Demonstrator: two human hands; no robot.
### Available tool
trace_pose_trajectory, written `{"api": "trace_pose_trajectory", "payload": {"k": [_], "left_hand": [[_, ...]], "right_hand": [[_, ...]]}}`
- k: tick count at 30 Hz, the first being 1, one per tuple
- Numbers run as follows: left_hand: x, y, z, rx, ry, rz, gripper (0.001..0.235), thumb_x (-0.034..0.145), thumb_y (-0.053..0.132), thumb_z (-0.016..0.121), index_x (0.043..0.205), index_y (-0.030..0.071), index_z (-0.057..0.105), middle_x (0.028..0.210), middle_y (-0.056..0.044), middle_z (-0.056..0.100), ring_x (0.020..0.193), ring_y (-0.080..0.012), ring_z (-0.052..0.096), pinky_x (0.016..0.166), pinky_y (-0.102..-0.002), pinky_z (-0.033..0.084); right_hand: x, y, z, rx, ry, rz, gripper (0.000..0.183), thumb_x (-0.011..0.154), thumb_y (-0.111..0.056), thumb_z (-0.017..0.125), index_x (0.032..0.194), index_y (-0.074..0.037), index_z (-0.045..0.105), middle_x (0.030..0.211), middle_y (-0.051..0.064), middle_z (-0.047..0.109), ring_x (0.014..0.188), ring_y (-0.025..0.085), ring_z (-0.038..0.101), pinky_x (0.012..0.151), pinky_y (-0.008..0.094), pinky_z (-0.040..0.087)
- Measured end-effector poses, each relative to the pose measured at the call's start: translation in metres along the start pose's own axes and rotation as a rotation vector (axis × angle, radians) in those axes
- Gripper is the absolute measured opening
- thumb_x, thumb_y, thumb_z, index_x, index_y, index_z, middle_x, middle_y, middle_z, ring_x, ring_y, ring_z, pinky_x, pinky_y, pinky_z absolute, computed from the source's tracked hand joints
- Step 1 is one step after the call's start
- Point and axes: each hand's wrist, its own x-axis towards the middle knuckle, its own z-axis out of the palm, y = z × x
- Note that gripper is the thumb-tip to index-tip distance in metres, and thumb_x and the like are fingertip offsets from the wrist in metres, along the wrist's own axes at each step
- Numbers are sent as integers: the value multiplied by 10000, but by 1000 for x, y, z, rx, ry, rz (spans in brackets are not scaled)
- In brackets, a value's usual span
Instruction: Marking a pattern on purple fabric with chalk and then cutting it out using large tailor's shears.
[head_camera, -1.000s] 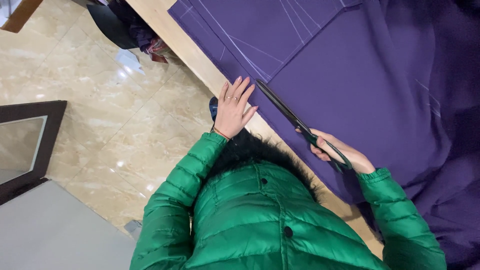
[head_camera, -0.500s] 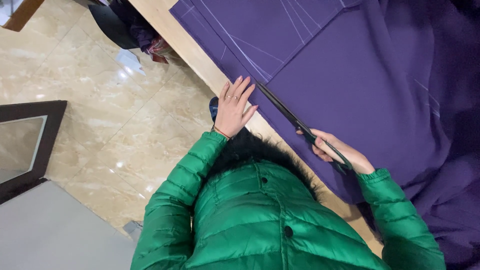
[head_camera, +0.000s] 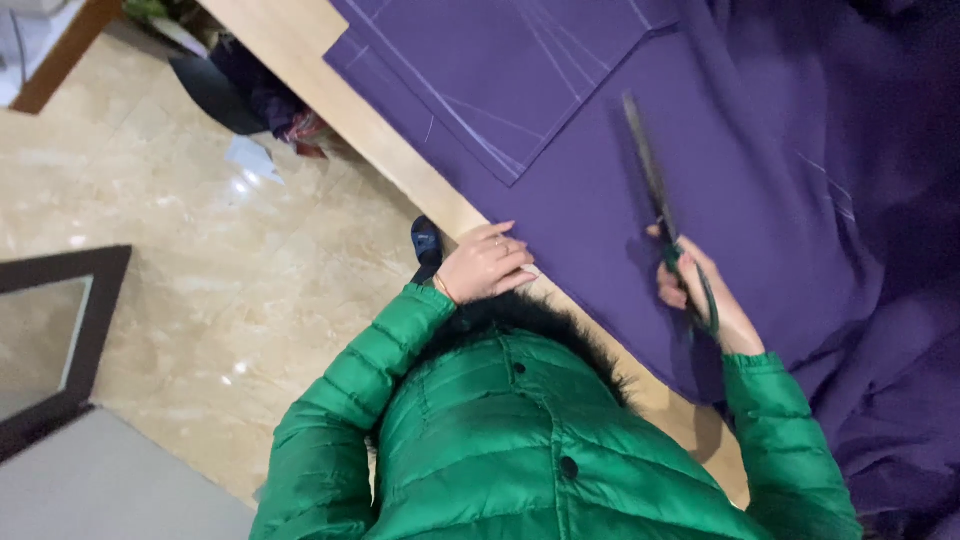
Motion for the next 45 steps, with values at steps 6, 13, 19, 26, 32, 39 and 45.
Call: {"api": "trace_pose_trajectory", "payload": {"k": [6, 13, 19, 26, 32, 39, 45], "left_hand": [[16, -25, -29, 13, -56, -45, 191, 1000, 366, 672, 1070, 196, 725, 1058, 10, 744, 1081, -149, 719, 1168, -423, 433], [43, -110, -123, 10, -57, -142, 134, 1028, 173, 648, 1091, 73, 710, 1191, -103, 672, 1247, -360, 619, 1105, -525, 451], [24, -192, -205, -24, -34, -374, 168, 1027, 147, 634, 1105, 11, 693, 1223, -205, 663, 1094, -397, 669, 938, -498, 547], [41, -267, -242, 46, -107, -370, 175, 991, 149, 680, 1133, 49, 700, 1224, -154, 661, 1074, -352, 650, 934, -465, 537], [121, -326, -227, 43, -263, -95, 196, 986, 160, 689, 1156, 62, 684, 1275, -176, 636, 953, -352, 605, 910, -451, 495], [235, -374, -158, -57, -394, 87, 352, 956, 137, 705, 1298, 100, 627, 1486, -112, 520, 981, -368, 653, 909, -466, 519], [273, -394, -91, 274, -485, 256, 522, 783, 389, 841, 1240, 198, 678, 1316, 1, 623, 963, -268, 636, 688, -455, 472]], "right_hand": [[44, 6, -64, -397, 678, -78, 454, 1109, -443, 592, 1442, -137, 555, 724, 54, 506, 575, 140, 526, 449, 236, 405], [96, -46, -98, -1096, 1172, -198, 598, 955, -329, 921, 1395, -78, 603, 1062, 213, 745, 898, 406, 678, 763, 497, 485], [125, -30, -145, -1277, 1263, -146, 621, 985, -273, 944, 1454, -60, 598, 1089, 283, 622, 942, 500, 621, 780, 564, 468], [129, -14, -142, -1492, 1355, 19, 530, 927, -185, 866, 1422, -74, 714, 1175, 264, 615, 988, 500, 554, 720, 648, 450], [180, -64, -33, -1309, 1598, -322, 276, 919, -32, 680, 1194, -38, 680, 1071, 235, 631, 973, 404, 487, 826, 485, 367], [275, -49, 37, -429, 1238, -270, 148, 1012, -67, 651, 1102, -119, 757, 1046, 4, 756, 946, 90, 671, 870, 236, 518], [301, -65, 64, -637, 1456, -123, 155, 878, -242, 841, 993, -182, 754, 803, -55, 644, 809, 159, 603, 844, 345, 456]]}}
